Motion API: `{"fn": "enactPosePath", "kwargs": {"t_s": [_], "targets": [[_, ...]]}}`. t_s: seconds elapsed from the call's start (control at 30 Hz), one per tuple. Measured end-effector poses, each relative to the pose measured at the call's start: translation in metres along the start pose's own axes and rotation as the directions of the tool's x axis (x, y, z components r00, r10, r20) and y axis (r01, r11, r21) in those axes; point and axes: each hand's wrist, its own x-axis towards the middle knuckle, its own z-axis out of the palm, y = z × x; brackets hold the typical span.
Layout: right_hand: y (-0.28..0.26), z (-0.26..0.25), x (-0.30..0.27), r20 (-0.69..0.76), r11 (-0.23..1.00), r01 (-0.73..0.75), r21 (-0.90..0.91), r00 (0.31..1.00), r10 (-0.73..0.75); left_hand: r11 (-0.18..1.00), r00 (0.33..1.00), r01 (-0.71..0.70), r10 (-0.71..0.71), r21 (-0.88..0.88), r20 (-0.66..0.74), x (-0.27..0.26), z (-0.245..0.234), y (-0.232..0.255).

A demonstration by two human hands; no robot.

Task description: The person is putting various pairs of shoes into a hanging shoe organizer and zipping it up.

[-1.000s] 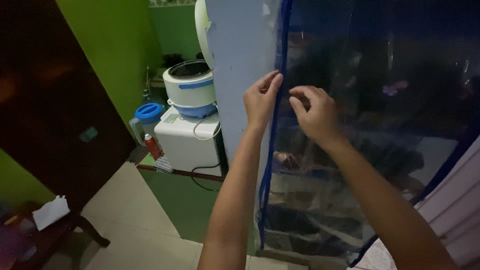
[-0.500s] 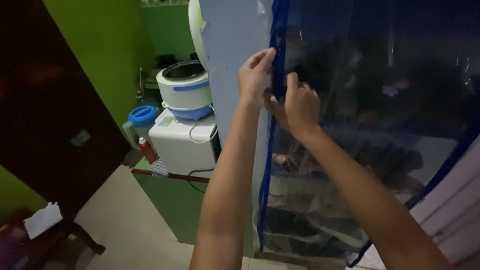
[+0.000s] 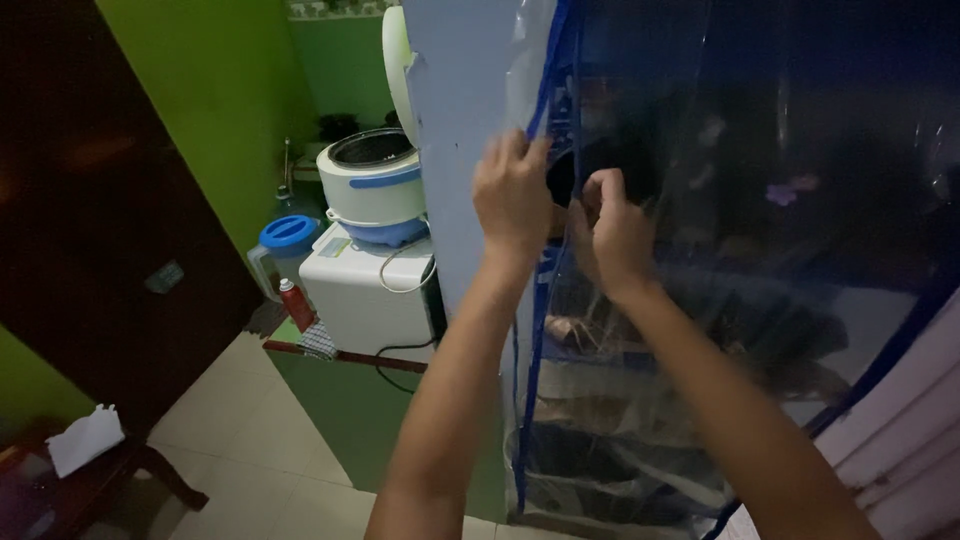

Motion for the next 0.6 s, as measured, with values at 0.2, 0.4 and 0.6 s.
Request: {"fn": "enactPosePath", "kwargs": {"t_s": [0.2, 0.4, 0.6], "targets": [[0.002, 0.008, -0.007, -0.091, 0.997, 0.059, 0.044, 0.994, -0.055, 0.867, 0.767, 0.459, -0.276, -0.195, 0.579, -0.021, -0.013, 0.018], [-0.002, -0.003, -0.01, -0.052, 0.996, 0.042, 0.074, 0.998, -0.038, 0.914, 0.953, 0.086, 0.04, -0.396, 0.301, -0.036, 0.033, -0.003], [0.006, -0.002, -0.01, -0.08, 0.996, 0.067, 0.064, 0.995, -0.062, 0.936, 0.931, 0.066, 0.066, -0.345, 0.358, -0.033, 0.047, -0.004]]}}
